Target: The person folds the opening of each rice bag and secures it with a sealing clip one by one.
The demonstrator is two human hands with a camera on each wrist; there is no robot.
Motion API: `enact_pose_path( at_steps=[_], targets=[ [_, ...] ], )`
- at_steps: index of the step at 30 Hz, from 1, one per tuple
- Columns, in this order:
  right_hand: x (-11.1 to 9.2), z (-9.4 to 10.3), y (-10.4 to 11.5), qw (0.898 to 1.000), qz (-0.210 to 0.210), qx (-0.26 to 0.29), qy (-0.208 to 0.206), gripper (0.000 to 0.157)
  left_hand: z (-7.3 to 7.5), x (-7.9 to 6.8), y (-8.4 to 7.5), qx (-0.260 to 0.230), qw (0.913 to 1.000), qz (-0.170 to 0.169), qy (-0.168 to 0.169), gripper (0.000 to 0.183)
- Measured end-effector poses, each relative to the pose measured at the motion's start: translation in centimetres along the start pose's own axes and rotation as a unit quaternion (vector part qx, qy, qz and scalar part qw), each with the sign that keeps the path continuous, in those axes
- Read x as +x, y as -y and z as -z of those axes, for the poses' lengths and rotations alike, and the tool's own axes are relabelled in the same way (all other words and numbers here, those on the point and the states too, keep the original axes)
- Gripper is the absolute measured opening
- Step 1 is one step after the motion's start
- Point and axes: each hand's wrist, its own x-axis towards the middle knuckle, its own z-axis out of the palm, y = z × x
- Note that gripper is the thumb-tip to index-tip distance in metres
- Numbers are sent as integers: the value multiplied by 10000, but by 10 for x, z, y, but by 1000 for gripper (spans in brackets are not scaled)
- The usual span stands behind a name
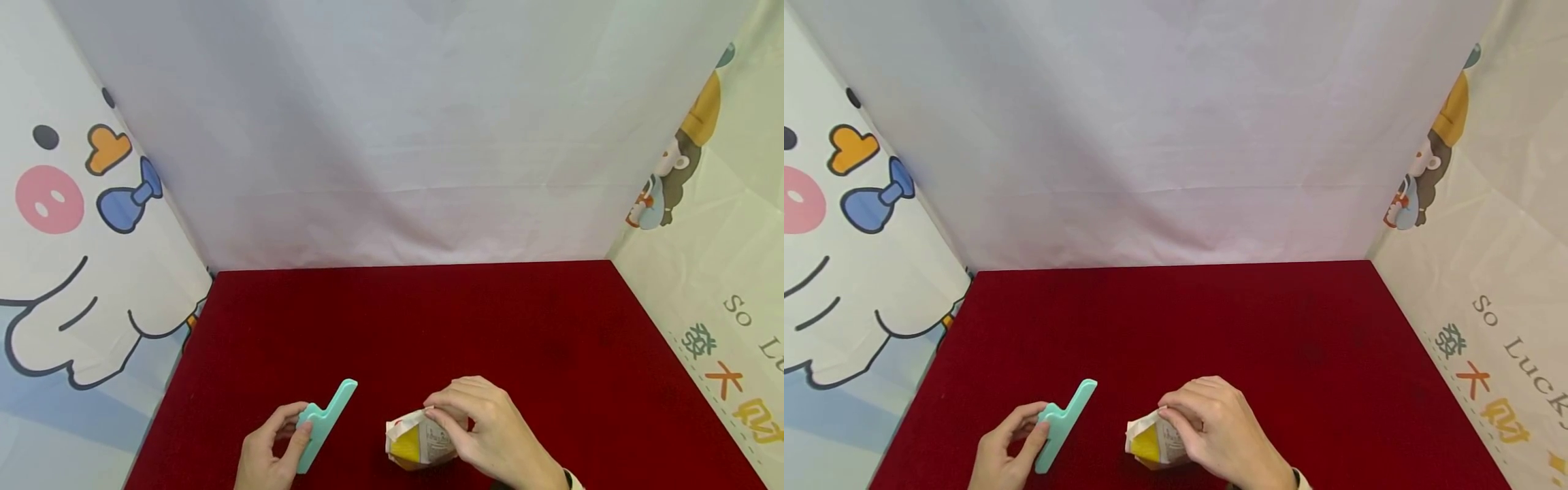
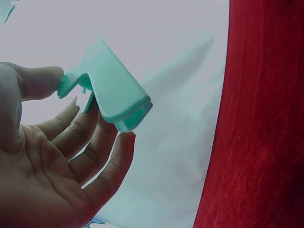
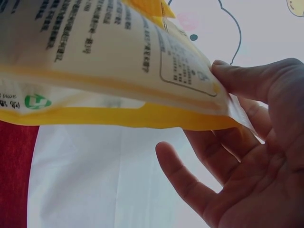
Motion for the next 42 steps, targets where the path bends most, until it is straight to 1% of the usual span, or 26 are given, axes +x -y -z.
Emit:
enact_pose_path(
  at_steps=[3, 8, 12, 15, 18, 20, 22, 26, 29, 37, 40, 42],
  targets=[
    [0, 0, 0, 10000, -7, -10, 6, 6, 0, -1, -1, -2, 10000, -41, -40, 15],
    [0, 0, 1, 10000, 0, -10, 4, 3, -2, -3, -4, -1, 10000, -61, -61, 16],
    [0, 1, 3, 10000, -40, 6, 0, 3, -2, -2, -8, 87, 9999, 75, -1, 16],
    [-1, 1, 3, 10000, -94, 8, 2, 7, -3, -2, -11, 166, 9997, 151, 12, 17],
    [-1, 1, 3, 9999, -121, -8, 7, 14, -4, -2, -13, 123, 9999, 90, -29, 17],
    [-1, 1, 2, 10000, -44, -16, -34, 18, -4, -2, -14, 43, 10000, 46, -42, 16],
    [-1, 0, 1, 10000, 43, -9, -78, 18, -5, -3, -15, -23, 10000, 14, -38, 16],
    [0, 0, -1, 9995, 244, -3, -188, 9, -7, -4, -17, -64, 10000, 22, -44, 16],
    [0, 0, -1, 9995, 267, -3, -191, 4, -9, -6, -19, -97, 9999, 20, -93, 17],
    [-1, 1, 3, 9999, -147, 13, 19, 4, -14, -9, -25, -150, 9997, -170, -110, 19],
    [-1, 1, 2, 9999, -143, -1, 22, 2, -15, -10, -26, -142, 9996, -222, -110, 20],
    [-1, 1, 2, 10000, -93, -6, 9, 4, -15, -10, -27, -129, 9995, -244, -150, 22]
  ],
)
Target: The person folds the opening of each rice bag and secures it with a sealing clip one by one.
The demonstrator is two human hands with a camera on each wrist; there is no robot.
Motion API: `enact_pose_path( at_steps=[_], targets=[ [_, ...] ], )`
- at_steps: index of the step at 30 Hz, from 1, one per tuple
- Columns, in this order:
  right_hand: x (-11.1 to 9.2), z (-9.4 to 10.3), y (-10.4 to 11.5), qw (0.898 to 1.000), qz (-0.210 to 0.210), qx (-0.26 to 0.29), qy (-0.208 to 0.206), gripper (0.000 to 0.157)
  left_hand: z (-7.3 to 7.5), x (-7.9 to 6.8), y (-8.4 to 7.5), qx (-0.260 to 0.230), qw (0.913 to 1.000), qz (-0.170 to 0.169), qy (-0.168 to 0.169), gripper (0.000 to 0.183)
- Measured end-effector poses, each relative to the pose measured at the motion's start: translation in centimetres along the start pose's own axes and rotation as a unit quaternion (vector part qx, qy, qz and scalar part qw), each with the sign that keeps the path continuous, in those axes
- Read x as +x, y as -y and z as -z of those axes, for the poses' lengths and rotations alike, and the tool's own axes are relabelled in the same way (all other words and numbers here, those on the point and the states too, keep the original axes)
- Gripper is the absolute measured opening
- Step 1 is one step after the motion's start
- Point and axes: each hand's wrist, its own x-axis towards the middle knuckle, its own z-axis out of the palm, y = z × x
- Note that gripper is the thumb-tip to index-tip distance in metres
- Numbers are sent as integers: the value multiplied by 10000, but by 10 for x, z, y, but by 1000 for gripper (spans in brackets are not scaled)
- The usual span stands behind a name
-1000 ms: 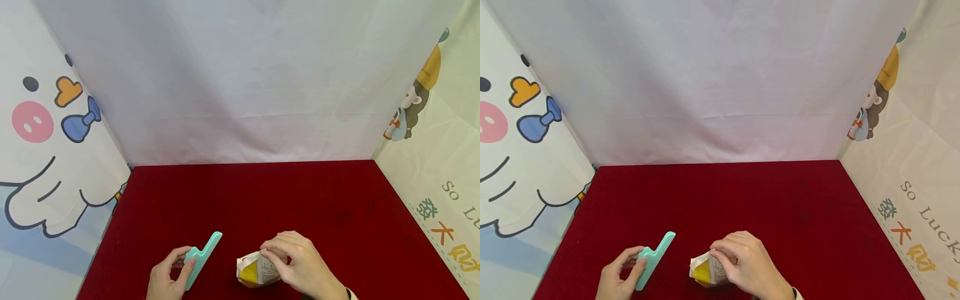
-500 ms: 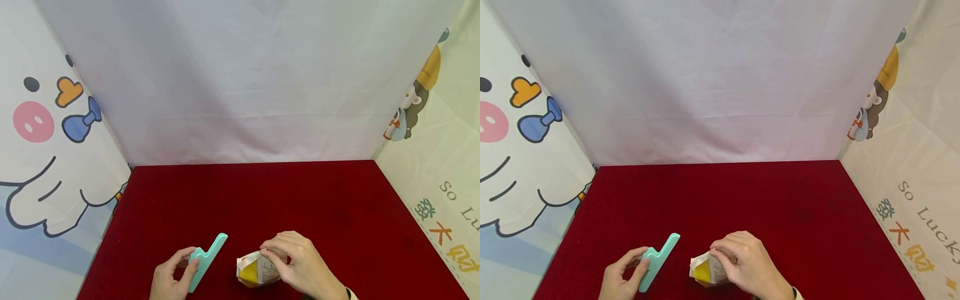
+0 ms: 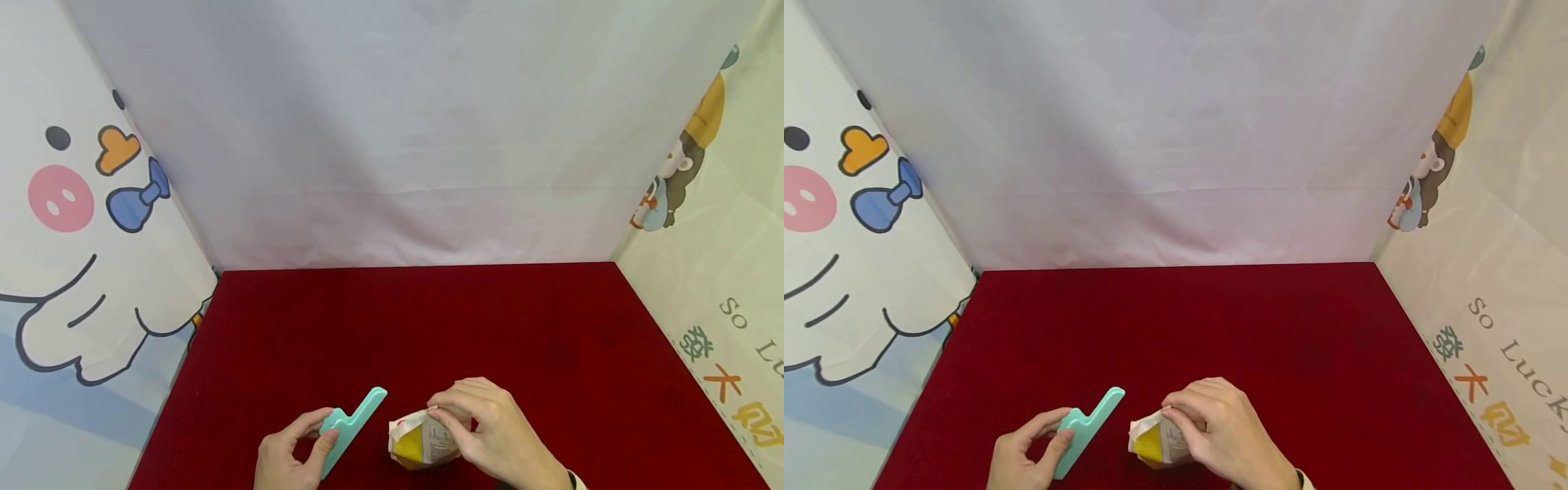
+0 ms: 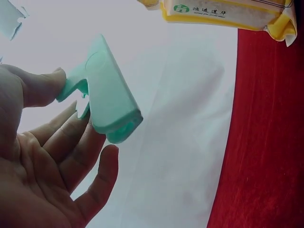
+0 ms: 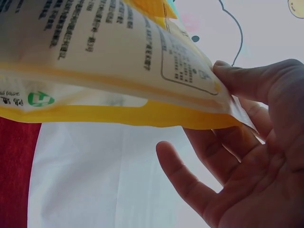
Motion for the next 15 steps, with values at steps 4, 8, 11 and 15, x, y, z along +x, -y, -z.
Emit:
enact_pose_path(
  at_steps=[4, 8, 11, 15],
  targets=[
    [0, 0, 0, 10000, 78, 21, -26, 4, -3, -1, 1, 1, 9999, -129, -77, 25],
    [0, 1, 0, 10000, 63, 19, -3, 3, -7, -2, 1, 39, 9992, -361, -176, 31],
    [0, 1, 0, 10000, 31, 3, 32, 3, -10, -3, 1, 218, 9985, -415, -279, 35],
    [1, 1, 0, 10000, 65, 18, 17, 3, -12, -4, -2, 485, 9977, -331, -347, 36]
  ],
)
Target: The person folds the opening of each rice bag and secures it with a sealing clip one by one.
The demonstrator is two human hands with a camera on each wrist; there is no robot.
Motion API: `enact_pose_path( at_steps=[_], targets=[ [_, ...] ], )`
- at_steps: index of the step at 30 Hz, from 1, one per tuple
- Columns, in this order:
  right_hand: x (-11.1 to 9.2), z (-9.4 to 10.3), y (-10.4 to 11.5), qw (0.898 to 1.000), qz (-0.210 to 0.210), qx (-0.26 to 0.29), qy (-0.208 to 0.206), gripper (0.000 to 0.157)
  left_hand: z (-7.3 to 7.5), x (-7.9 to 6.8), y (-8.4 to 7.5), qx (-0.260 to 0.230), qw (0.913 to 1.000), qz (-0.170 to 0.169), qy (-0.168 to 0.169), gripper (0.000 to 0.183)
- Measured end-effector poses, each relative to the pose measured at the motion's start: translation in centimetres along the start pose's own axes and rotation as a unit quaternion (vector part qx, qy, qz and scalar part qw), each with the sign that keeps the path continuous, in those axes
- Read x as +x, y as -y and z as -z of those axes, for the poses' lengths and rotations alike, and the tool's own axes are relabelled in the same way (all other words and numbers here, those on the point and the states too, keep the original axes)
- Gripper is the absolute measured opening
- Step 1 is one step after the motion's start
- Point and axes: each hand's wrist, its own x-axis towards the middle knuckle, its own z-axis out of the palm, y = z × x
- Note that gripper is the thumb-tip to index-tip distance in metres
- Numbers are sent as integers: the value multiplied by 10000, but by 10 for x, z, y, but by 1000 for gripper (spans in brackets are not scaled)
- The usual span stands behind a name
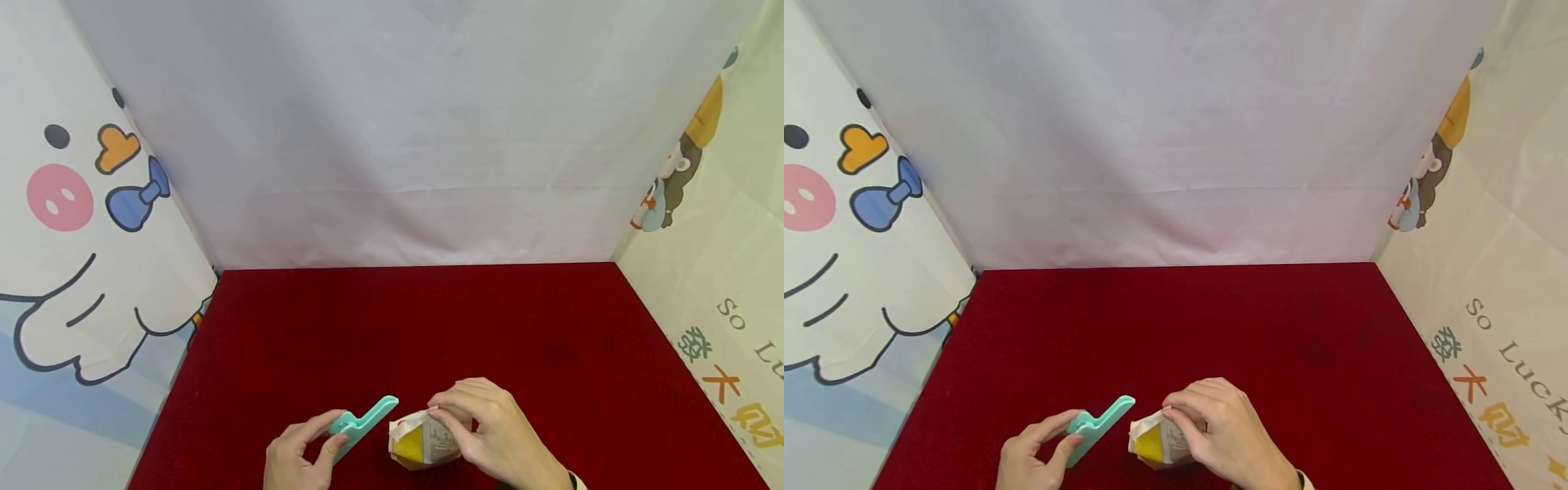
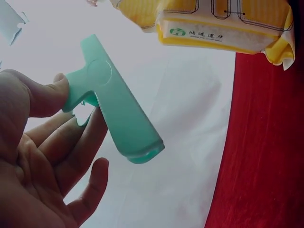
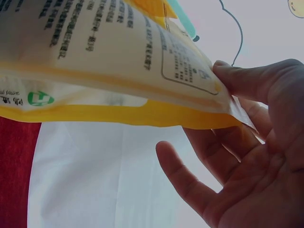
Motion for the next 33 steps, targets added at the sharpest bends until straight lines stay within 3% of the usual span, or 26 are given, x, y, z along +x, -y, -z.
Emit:
enact_pose_path(
  at_steps=[4, 14, 24, 33],
  targets=[
    [0, 0, 0, 10000, 42, 22, -43, 3, -1, -1, -2, 99, 9999, 30, -21, 36],
    [-1, 2, 2, 9999, -161, 11, 37, 3, -4, 0, -3, 38, 9995, -295, -110, 36],
    [1, 4, 4, 9983, -506, 48, 278, 2, -8, 0, 0, -34, 9987, -490, 113, 34],
    [2, 3, 2, 9998, -151, 58, 128, 3, -11, -1, 0, -58, 9972, -725, 191, 34]
  ],
)
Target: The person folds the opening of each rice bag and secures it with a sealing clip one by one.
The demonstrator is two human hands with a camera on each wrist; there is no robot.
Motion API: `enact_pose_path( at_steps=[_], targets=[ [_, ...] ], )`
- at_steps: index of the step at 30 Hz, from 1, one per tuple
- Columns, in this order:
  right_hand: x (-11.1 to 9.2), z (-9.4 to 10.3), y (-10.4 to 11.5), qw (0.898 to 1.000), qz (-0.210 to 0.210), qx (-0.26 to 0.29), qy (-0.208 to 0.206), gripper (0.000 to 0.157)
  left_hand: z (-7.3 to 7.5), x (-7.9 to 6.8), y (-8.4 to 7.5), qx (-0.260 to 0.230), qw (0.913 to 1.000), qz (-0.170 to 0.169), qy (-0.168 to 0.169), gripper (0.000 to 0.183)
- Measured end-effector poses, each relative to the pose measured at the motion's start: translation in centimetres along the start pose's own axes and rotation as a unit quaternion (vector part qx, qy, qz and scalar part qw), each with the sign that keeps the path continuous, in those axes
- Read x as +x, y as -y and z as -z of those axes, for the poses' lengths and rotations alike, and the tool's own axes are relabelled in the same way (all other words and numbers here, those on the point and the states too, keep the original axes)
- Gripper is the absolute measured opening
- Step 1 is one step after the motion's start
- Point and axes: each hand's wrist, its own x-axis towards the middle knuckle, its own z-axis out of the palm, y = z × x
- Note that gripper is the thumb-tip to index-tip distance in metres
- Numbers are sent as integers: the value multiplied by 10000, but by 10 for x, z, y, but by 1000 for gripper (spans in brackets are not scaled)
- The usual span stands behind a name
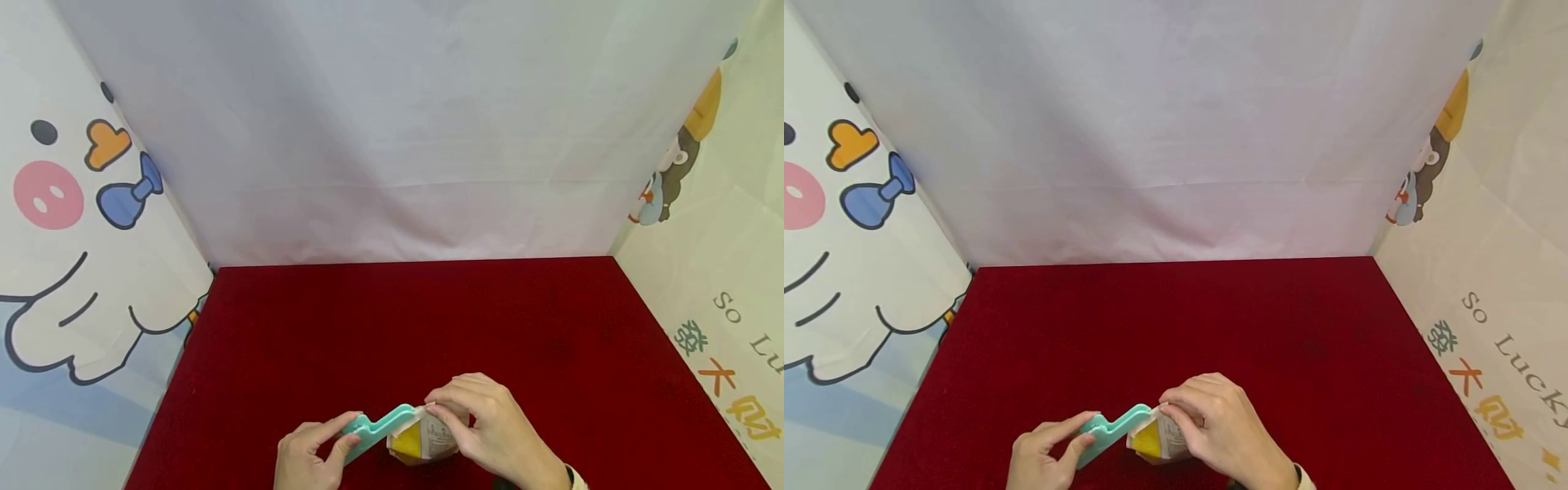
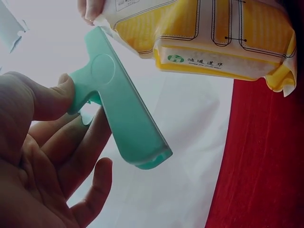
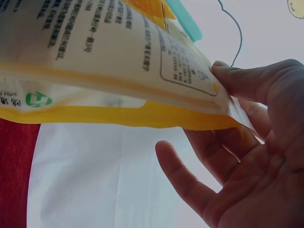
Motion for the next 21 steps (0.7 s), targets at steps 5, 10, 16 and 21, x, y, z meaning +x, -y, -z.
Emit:
enact_pose_path(
  at_steps=[5, 10, 16, 21],
  targets=[
    [0, 1, 0, 10000, -54, -27, 15, 4, -1, 1, 1, -67, 10000, -58, 32, 34],
    [0, 0, -1, 10000, 9, 24, -7, 4, -3, 2, 4, -169, 9997, -138, 94, 34],
    [0, -1, -2, 10000, 61, 53, -18, 5, -5, 2, 4, -218, 9995, -176, 149, 32],
    [1, -1, -2, 10000, 75, 44, -33, 6, -6, 3, 4, -156, 9995, -266, 49, 33]
  ],
)
